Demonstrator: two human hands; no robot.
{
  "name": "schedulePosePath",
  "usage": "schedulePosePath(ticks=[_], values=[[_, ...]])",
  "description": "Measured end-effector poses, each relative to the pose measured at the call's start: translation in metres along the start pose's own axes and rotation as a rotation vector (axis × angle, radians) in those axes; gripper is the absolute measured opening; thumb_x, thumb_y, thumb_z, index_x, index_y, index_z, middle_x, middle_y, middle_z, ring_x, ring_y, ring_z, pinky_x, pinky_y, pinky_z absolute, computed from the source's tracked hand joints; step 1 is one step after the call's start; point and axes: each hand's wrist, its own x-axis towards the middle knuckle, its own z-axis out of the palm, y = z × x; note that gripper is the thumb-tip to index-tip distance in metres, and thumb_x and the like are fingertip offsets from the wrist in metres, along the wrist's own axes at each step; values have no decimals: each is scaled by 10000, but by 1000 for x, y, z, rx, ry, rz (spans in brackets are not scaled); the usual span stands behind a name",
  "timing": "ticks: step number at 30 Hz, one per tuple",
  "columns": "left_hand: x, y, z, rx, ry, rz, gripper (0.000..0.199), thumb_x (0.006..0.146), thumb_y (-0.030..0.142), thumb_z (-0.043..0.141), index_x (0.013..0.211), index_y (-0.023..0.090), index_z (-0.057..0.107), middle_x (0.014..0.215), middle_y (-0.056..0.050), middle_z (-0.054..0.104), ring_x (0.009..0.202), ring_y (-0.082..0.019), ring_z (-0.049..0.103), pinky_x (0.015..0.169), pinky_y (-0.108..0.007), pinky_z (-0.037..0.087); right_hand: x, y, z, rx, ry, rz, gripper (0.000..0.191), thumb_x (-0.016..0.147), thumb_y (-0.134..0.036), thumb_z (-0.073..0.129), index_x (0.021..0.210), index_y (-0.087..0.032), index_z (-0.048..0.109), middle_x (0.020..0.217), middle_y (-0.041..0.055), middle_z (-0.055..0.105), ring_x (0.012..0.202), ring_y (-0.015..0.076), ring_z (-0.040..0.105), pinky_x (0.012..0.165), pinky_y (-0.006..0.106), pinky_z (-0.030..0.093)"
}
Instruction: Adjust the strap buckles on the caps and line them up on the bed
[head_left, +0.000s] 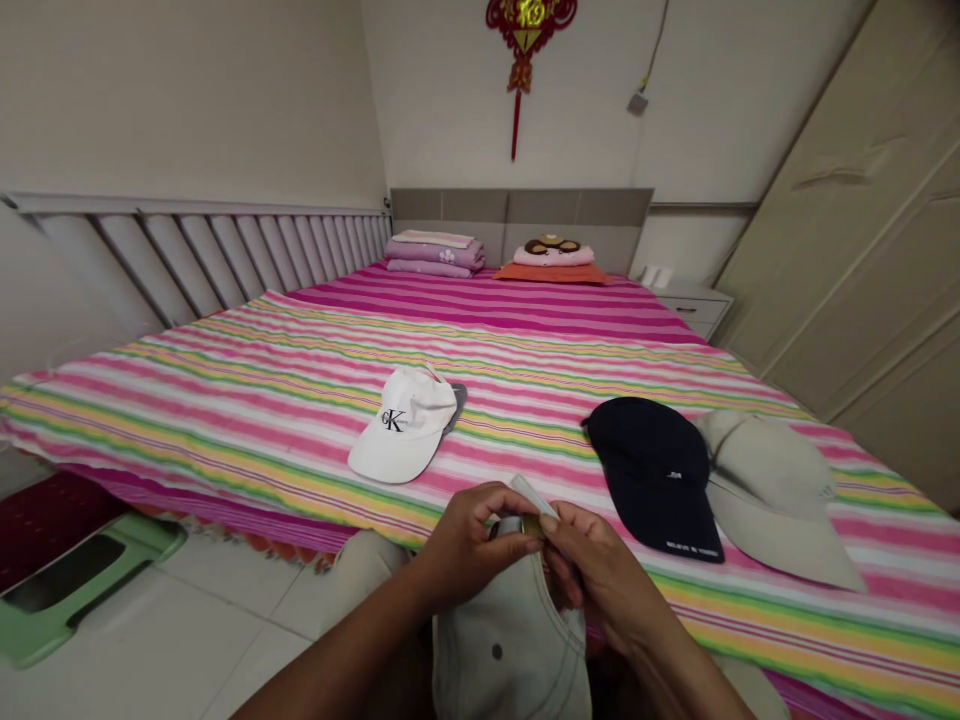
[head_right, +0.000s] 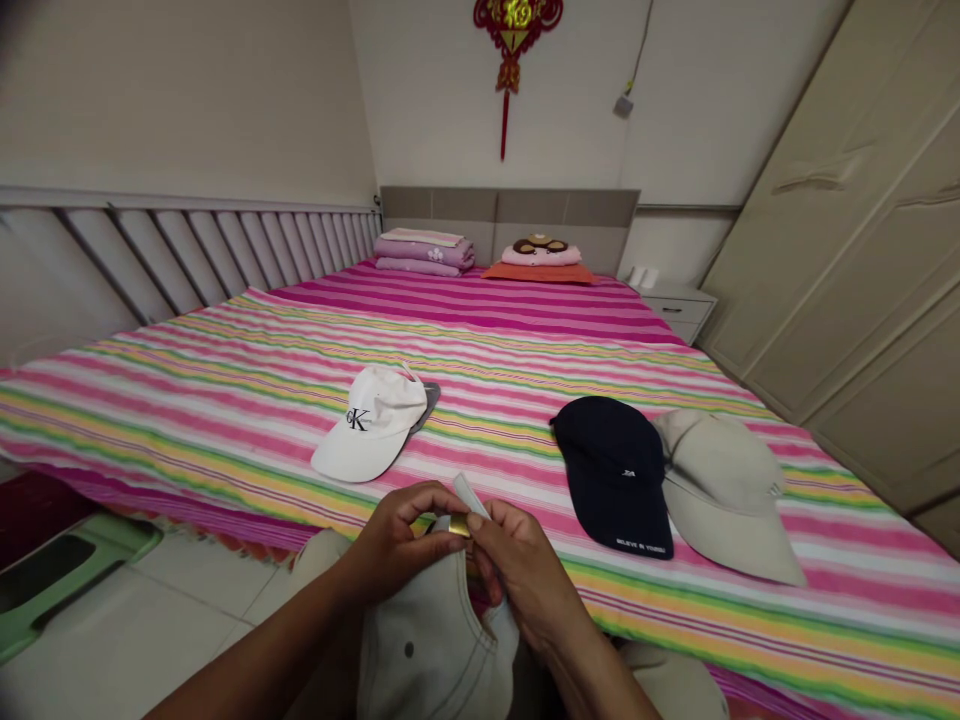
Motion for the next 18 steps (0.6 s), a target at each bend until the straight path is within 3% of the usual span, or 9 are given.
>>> schedulePosePath(ticks=[4, 7, 18], values=[[-1, -6, 0, -510, -11, -209, 194, 634, 243, 681, 792, 144, 627, 762, -50, 661, 756, -164, 593, 741, -296, 423, -3, -5, -3, 85, 23, -19, 304, 772, -427, 543, 648, -152, 506, 367, -68, 426, 291, 36, 275, 346, 178, 225], [-1, -13, 2, -750, 29, -272, 225, 596, 245, 714, 767, 128, 624, 696, -45, 658, 683, -150, 599, 714, -303, 434, -7, -10, -5, 122, 14, -8, 279, 722, -396, 610, 654, -131, 554, 429, -34, 490, 328, 46, 362, 375, 182, 282], [2, -25, 1, -889, 109, -314, 327, 525, 292, 763, 763, 113, 628, 635, -58, 670, 593, -130, 608, 588, -225, 435, -14, -11, -5, 169, -29, 52, 270, 691, -344, 641, 580, -106, 580, 399, -36, 452, 306, 30, 346, 355, 174, 242]])
